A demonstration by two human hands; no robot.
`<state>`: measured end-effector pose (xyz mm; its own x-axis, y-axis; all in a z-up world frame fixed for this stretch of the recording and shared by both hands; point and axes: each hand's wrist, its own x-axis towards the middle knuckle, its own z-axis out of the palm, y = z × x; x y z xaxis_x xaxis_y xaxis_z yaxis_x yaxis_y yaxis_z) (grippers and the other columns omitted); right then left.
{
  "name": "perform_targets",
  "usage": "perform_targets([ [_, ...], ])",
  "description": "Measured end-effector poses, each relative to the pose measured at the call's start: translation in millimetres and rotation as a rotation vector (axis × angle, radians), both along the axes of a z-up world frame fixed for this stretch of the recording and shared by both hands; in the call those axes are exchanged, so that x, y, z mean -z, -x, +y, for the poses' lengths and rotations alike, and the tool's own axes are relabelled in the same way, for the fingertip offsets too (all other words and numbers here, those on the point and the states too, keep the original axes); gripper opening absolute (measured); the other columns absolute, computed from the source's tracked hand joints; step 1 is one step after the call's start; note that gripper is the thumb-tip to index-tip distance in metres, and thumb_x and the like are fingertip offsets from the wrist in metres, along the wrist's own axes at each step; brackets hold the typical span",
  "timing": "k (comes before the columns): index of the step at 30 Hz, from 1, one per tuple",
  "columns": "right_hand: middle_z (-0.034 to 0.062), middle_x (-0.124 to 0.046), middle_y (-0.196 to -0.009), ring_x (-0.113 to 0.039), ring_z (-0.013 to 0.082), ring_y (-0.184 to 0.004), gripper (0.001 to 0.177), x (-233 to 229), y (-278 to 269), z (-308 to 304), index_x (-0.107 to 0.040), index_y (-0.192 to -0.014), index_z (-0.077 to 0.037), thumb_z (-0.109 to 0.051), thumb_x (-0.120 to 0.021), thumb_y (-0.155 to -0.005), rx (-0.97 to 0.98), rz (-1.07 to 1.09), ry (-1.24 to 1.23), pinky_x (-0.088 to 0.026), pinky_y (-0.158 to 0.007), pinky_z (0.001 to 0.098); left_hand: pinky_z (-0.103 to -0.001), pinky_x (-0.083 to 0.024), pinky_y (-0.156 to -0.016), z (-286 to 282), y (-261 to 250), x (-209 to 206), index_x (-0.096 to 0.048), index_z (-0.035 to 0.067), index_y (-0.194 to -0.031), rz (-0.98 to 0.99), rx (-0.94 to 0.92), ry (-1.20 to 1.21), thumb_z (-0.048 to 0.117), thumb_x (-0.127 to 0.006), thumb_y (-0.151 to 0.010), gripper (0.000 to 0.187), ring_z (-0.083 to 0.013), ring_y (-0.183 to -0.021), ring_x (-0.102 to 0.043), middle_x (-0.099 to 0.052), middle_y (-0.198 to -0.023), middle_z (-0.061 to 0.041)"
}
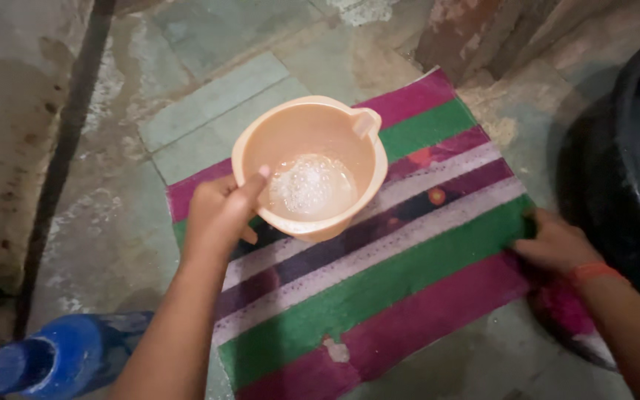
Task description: The person prepares a soapy solution by pouring liquid detergent into a jug of water and mixing it by hand. They then pour the soapy water onto a striped mat on the floor and scrub the mat with a pink brush, working the soap into the fabric.
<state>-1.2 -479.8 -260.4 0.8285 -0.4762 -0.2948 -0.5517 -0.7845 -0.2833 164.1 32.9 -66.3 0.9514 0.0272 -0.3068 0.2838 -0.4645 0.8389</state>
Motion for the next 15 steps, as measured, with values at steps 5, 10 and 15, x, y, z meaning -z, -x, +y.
perform_targets([
  [5,0.0306,-0.067,-0.126,-0.068,0.0394,-0.112,0.071,-54.0,-29.5,56.6,-0.056,-0.141,0.004,-0.031,-0.074,-0.083,-0.053,-0.353,-0.036,-0.052,-0.095,0.0443,-0.031,-0.053,-0.059,27.6,6.2,14.8,-0.072,0.013,-0.124,0.001,0.22,0.118,0.032,-0.087,-0.066,0.063,-0.0178,-0.063,-0.064,-0.08,-0.094,-0.007],
  [10,0.0174,-0.065,-0.114,-0.067,0.0244,-0.095,0.05,-169.7,-97.1,181.1,-0.056,-0.133,0.002,-0.021,-0.07,-0.091,-0.196,-0.707,-0.332,-0.055,-0.077,0.0366,-0.032,-0.057,-0.067,39.7,7.6,21.5,-0.081,0.002,-0.093,0.018,0.335,0.003,0.016,-0.09,-0.056,0.04,-0.0142,-0.068,-0.072,-0.08,-0.081,-0.007],
  [15,0.0157,-0.075,-0.114,-0.072,0.0287,-0.098,0.031,-204.9,-126.9,285.8,-0.071,-0.123,-0.009,-0.014,-0.064,-0.093,-0.537,-0.528,-0.171,-0.057,-0.085,0.0373,-0.041,-0.058,-0.063,15.3,-1.6,-1.1,-0.077,0.002,-0.083,-0.273,0.406,-0.107,0.02,-0.079,-0.06,0.029,-0.0241,-0.063,-0.073,-0.074,-0.071,-0.016],
])
